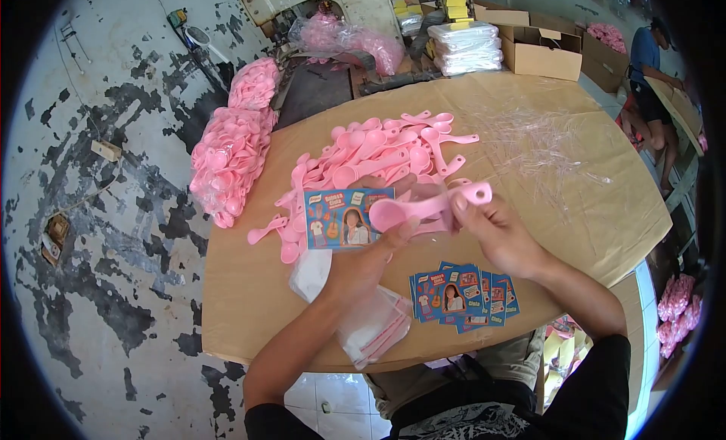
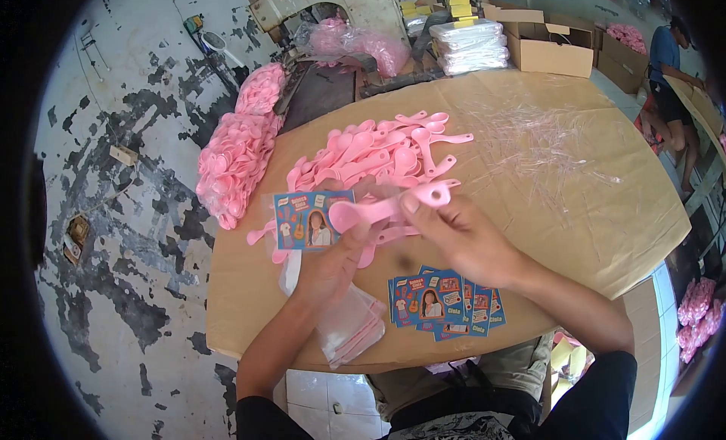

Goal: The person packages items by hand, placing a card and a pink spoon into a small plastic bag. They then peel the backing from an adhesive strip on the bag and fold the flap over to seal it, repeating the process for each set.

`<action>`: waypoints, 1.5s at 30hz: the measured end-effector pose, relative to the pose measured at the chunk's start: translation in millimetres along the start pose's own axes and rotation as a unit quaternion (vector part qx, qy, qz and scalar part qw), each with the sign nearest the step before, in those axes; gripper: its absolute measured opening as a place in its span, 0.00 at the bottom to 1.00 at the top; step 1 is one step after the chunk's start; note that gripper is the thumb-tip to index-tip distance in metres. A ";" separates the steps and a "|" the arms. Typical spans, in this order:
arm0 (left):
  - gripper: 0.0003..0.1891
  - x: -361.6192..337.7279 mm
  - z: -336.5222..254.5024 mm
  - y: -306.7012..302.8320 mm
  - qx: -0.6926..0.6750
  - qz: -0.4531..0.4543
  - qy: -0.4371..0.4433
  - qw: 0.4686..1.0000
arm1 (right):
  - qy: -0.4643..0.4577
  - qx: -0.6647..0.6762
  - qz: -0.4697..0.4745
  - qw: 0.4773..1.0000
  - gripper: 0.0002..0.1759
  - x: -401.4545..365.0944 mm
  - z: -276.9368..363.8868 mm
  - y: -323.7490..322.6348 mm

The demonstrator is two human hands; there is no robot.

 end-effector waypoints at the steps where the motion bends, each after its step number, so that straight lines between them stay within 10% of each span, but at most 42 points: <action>1: 0.25 -0.2 -0.1 1.2 0.015 0.001 -0.011 1.000 | -0.006 -0.050 0.012 0.999 0.24 -3.1 4.5 3.2; 11: 0.25 -11.4 18.1 -1.5 -0.001 0.066 -0.038 0.997 | -0.073 -0.102 -0.038 0.991 0.07 -6.5 30.0 0.9; 16: 0.30 8.2 6.9 -9.1 -0.045 0.023 -0.061 0.997 | -0.269 -0.047 -0.192 0.942 0.07 -27.4 92.8 -64.2; 20: 0.31 17.4 5.6 -25.2 -0.107 -0.061 -0.062 0.990 | -0.116 -0.411 -0.210 0.880 0.12 -6.8 109.0 -49.7; 26: 0.37 3.2 -4.2 3.8 0.174 0.149 0.121 0.966 | -0.127 -0.255 -0.168 0.944 0.09 -4.2 120.5 -34.6; 28: 0.42 -15.1 -7.5 34.7 0.052 0.138 0.069 0.987 | -0.128 -0.292 -0.101 0.942 0.10 0.4 100.4 -9.6; 33: 0.24 -28.3 6.8 28.2 0.390 0.251 -0.061 0.884 | -0.056 -0.204 -0.003 0.977 0.08 12.2 62.1 13.1; 40: 0.25 -29.3 1.0 33.7 0.088 0.279 -0.180 0.939 | -0.114 -0.120 0.036 0.986 0.27 4.0 54.9 3.1; 45: 0.20 -27.8 -4.6 40.7 0.002 0.277 -0.199 0.940 | -0.024 -0.055 -0.007 0.998 0.20 7.3 52.3 -8.2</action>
Point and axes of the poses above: each hand's wrist, its own x-axis towards the middle knuckle, its own y-axis out of the palm, z = x × y, the point moved 4 cm from there along x, towards the middle knuckle, and after that the axes turned 15 degrees about y, right-handed, at the moved point
